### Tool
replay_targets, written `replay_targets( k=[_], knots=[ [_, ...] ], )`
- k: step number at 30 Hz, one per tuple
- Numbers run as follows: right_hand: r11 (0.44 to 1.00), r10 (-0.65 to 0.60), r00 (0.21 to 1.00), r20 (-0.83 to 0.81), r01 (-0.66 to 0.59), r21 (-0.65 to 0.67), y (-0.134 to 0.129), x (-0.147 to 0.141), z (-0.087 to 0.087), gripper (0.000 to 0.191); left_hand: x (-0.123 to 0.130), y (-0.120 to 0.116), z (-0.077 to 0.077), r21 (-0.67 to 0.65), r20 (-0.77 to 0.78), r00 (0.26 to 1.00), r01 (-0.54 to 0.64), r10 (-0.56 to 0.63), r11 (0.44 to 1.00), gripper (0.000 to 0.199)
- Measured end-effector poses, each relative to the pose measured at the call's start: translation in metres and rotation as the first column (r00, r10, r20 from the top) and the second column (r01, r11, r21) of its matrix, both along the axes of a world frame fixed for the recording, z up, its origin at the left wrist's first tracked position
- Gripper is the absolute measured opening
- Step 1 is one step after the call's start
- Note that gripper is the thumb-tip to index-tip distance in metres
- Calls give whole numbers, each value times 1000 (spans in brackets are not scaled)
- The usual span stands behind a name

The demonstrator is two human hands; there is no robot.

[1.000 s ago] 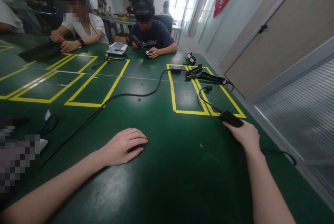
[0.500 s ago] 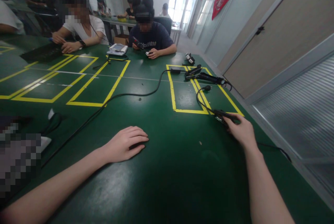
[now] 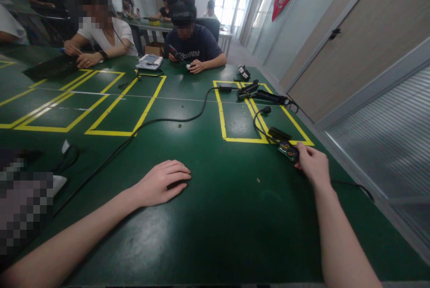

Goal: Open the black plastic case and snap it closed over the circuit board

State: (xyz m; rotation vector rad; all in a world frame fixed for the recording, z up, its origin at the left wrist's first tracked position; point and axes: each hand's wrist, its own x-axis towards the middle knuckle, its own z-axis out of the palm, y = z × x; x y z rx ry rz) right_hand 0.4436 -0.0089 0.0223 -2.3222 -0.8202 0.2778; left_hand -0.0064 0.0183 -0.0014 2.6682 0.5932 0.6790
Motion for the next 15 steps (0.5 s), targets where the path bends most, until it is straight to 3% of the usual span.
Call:
replay_targets(
  k=[2,8,15],
  knots=[
    [1000,-1,1000,-21,1,2,0,-4,4,45,0,0,-1,2,-1,1000,1,-1,1000,21],
    [973,222,939,264,-230,-1,-2,2,0,38,0,0,-3,9,-3,1000,2,-2,1000,20],
    [934,337,896,288,-358,22,-4,4,-4,39,0,0,-1,8,-2,1000,-1,1,1000,20]
  ],
)
